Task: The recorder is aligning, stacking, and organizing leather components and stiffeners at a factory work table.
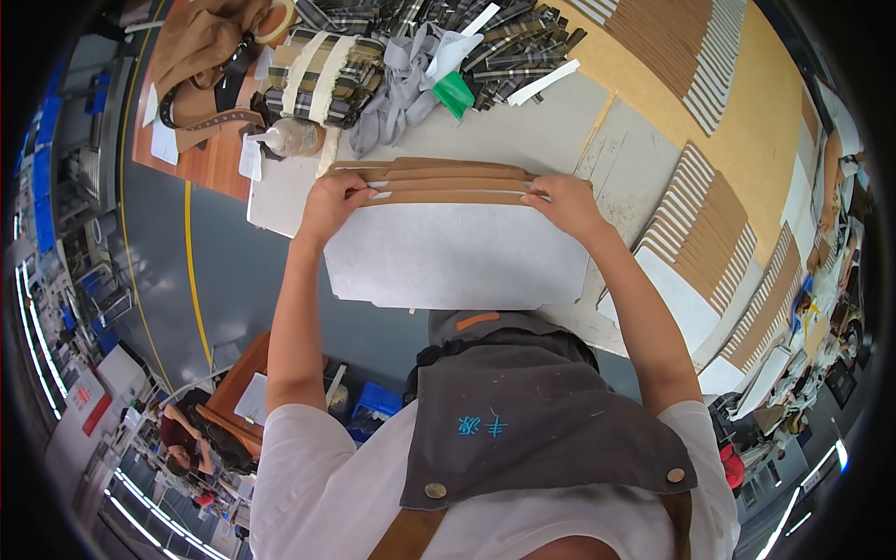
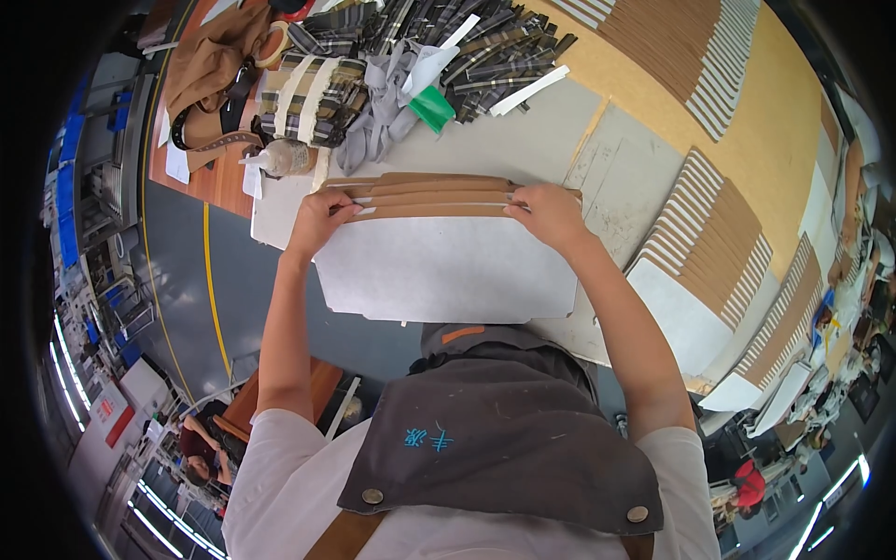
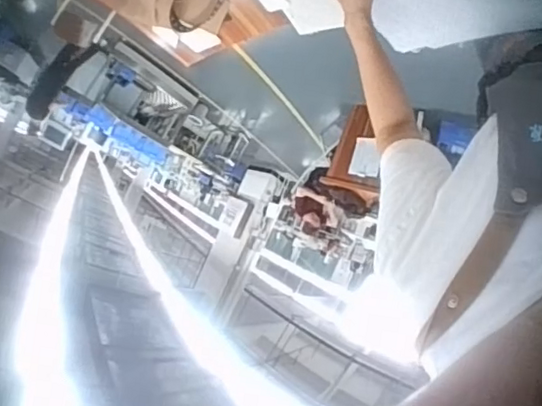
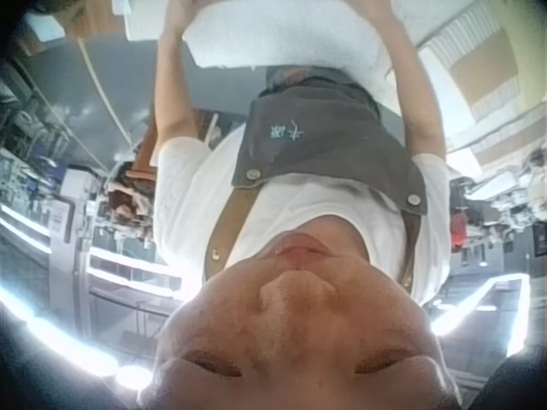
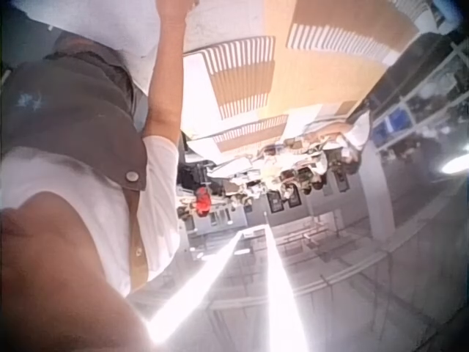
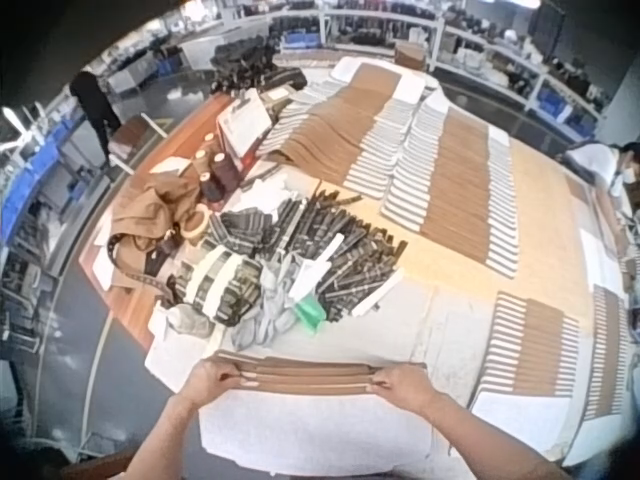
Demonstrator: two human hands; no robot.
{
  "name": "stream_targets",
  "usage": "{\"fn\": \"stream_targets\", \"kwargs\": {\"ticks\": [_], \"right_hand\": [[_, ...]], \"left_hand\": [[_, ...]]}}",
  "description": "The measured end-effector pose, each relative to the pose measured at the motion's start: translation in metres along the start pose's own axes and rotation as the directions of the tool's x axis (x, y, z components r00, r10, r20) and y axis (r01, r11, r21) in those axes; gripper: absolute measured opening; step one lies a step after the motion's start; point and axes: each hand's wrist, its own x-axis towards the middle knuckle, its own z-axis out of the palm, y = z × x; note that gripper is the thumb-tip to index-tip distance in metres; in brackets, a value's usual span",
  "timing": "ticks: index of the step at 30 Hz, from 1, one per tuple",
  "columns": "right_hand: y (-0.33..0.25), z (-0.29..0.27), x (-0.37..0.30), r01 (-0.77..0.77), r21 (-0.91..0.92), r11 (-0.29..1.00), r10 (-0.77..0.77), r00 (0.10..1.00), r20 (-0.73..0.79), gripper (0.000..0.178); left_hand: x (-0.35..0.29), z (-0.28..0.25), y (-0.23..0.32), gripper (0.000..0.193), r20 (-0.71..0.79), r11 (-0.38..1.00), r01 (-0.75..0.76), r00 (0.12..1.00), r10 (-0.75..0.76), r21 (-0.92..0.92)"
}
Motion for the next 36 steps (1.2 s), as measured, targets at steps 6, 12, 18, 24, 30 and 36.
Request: {"fn": "stream_targets", "kwargs": {"ticks": [6, 12, 18, 24, 30, 36], "right_hand": [[-0.001, 0.007, -0.002, -0.013, 0.043, 0.999, 0.017, 0.995, -0.102, 0.018], [-0.014, 0.016, -0.003, 0.0, 0.009, 1.0, 0.003, 0.947, -0.32, 0.019], [-0.01, 0.021, -0.002, 0.209, -0.093, 0.973, -0.229, 0.874, -0.429, 0.014], [0.005, 0.007, -0.009, 0.194, -0.011, 0.981, -0.185, 0.918, -0.352, 0.01], [0.006, 0.001, -0.008, 0.016, 0.183, 0.983, 0.029, 0.97, -0.242, 0.019], [0.005, 0.0, -0.008, -0.102, 0.262, 0.96, 0.108, 0.994, -0.008, 0.015]], "left_hand": [[0.011, 0.029, 0.02, 0.017, -0.209, 0.962, -0.218, 0.945, 0.25, 0.162], [0.006, 0.041, 0.028, 0.013, -0.285, 0.949, -0.242, 0.913, 0.293, 0.201], [-0.003, 0.034, 0.03, 0.01, -0.341, 0.815, -0.454, 0.75, 0.568, 0.359], [-0.006, 0.01, 0.018, 0.013, -0.235, 0.915, -0.371, 0.886, 0.4, 0.161], [-0.005, -0.002, 0.009, 0.017, -0.072, 0.996, -0.054, 0.996, 0.049, -0.071], [-0.002, -0.006, 0.004, 0.017, 0.085, 0.966, 0.119, 0.991, -0.102, -0.228]]}}
